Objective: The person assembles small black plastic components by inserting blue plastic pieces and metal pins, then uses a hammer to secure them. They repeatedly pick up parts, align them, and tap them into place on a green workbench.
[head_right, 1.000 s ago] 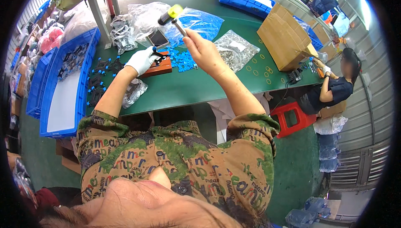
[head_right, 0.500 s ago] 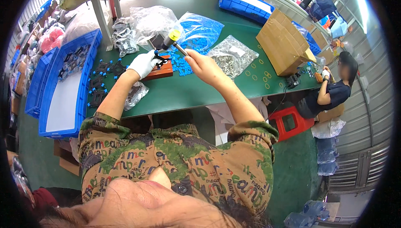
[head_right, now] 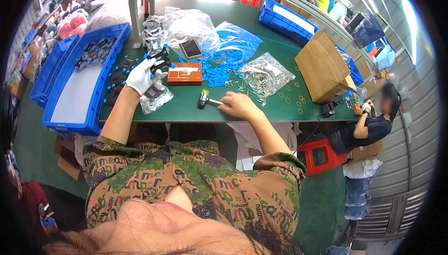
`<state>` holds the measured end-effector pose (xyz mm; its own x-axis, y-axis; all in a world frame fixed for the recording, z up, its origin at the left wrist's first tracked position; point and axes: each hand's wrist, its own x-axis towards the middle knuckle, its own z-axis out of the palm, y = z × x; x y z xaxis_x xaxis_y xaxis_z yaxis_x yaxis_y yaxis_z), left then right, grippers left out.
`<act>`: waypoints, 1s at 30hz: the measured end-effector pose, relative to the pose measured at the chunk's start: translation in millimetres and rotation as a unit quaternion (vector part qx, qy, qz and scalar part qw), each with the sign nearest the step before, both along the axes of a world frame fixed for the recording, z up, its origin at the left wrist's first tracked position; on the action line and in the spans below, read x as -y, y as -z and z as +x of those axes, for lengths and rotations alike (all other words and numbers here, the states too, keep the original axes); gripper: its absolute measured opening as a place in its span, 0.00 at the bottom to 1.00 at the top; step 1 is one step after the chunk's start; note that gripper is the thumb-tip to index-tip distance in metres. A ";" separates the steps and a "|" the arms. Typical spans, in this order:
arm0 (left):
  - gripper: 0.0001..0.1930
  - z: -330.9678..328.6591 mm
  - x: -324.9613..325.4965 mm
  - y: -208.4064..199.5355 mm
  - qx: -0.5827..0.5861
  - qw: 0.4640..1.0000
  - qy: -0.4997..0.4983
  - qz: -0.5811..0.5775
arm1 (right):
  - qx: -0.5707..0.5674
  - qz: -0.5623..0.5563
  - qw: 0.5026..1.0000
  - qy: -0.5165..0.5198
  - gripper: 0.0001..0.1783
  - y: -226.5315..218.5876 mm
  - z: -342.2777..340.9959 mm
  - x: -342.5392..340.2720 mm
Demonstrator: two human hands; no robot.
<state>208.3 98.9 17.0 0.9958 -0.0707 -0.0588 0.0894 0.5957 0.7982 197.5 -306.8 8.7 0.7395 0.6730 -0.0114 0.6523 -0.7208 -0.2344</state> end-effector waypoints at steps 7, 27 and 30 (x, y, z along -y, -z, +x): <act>0.18 -58.8 -26.2 33.7 0.079 0.994 -0.070 -0.006 | 0.199 0.090 0.975 -0.043 0.19 -10.4 -6.6 -31.9; 0.11 -150.4 -56.6 72.3 0.019 0.955 -0.293 -0.037 | 0.110 0.223 0.968 -0.033 0.13 -27.0 129.3 -104.8; 0.10 -170.6 -35.4 58.3 0.005 0.950 -0.309 -0.033 | 0.043 0.110 0.991 0.065 0.18 -17.8 204.3 -100.7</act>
